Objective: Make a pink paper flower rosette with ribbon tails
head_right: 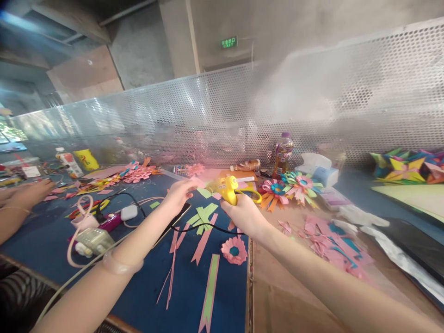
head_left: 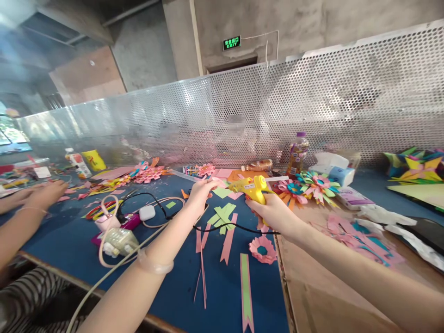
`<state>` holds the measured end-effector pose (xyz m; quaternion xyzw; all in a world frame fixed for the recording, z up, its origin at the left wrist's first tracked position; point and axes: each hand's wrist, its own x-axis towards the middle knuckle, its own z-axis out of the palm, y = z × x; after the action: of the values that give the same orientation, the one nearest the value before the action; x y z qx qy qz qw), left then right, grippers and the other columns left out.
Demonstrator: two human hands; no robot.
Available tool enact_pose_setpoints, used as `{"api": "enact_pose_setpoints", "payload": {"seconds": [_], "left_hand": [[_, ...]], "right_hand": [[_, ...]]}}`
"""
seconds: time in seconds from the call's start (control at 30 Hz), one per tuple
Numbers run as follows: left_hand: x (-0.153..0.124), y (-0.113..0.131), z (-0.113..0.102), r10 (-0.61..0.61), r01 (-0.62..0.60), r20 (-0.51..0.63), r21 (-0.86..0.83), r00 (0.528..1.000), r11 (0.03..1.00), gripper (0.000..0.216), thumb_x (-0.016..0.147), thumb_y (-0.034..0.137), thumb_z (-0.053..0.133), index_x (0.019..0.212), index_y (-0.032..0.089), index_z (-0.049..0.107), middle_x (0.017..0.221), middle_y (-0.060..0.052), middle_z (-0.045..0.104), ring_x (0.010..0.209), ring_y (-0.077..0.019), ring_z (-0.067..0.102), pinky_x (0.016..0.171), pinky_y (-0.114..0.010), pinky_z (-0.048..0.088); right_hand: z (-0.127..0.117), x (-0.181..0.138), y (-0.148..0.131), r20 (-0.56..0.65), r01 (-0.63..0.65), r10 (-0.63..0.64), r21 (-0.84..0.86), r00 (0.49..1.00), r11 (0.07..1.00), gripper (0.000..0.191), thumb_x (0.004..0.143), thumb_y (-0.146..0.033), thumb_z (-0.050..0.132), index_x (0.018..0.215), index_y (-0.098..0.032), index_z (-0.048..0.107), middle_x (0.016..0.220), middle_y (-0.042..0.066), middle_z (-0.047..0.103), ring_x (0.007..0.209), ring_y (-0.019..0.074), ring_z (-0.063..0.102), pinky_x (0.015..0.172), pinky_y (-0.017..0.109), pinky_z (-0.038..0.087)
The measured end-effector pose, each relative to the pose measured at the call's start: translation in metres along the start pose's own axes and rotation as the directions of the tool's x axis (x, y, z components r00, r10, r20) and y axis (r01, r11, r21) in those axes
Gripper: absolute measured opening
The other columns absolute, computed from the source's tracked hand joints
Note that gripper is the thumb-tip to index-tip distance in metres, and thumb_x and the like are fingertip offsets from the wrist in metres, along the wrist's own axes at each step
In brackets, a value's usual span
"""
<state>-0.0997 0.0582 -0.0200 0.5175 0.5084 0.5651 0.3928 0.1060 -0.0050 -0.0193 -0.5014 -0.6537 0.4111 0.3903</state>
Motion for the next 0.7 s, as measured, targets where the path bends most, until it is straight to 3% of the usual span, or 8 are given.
{"api": "enact_pose_setpoints", "payload": {"seconds": [0.7], "left_hand": [[-0.0029, 0.0033, 0.0008, -0.024, 0.022, -0.030, -0.076, 0.999, 0.997, 0.021, 0.055, 0.033, 0.069, 0.069, 0.016, 0.068, 0.077, -0.004, 0.064, 0.072, -0.0145, 0.055, 0.053, -0.022, 0.032]], "right_hand": [[0.0015, -0.0005, -0.0008, -0.037, 0.024, -0.028, -0.102, 0.999, 0.995, 0.021, 0.072, -0.035, 0.047, 0.060, -0.018, 0.043, 0.054, -0.002, 0.048, 0.039, 0.0107, 0.050, 0.041, 0.023, 0.038]]}}
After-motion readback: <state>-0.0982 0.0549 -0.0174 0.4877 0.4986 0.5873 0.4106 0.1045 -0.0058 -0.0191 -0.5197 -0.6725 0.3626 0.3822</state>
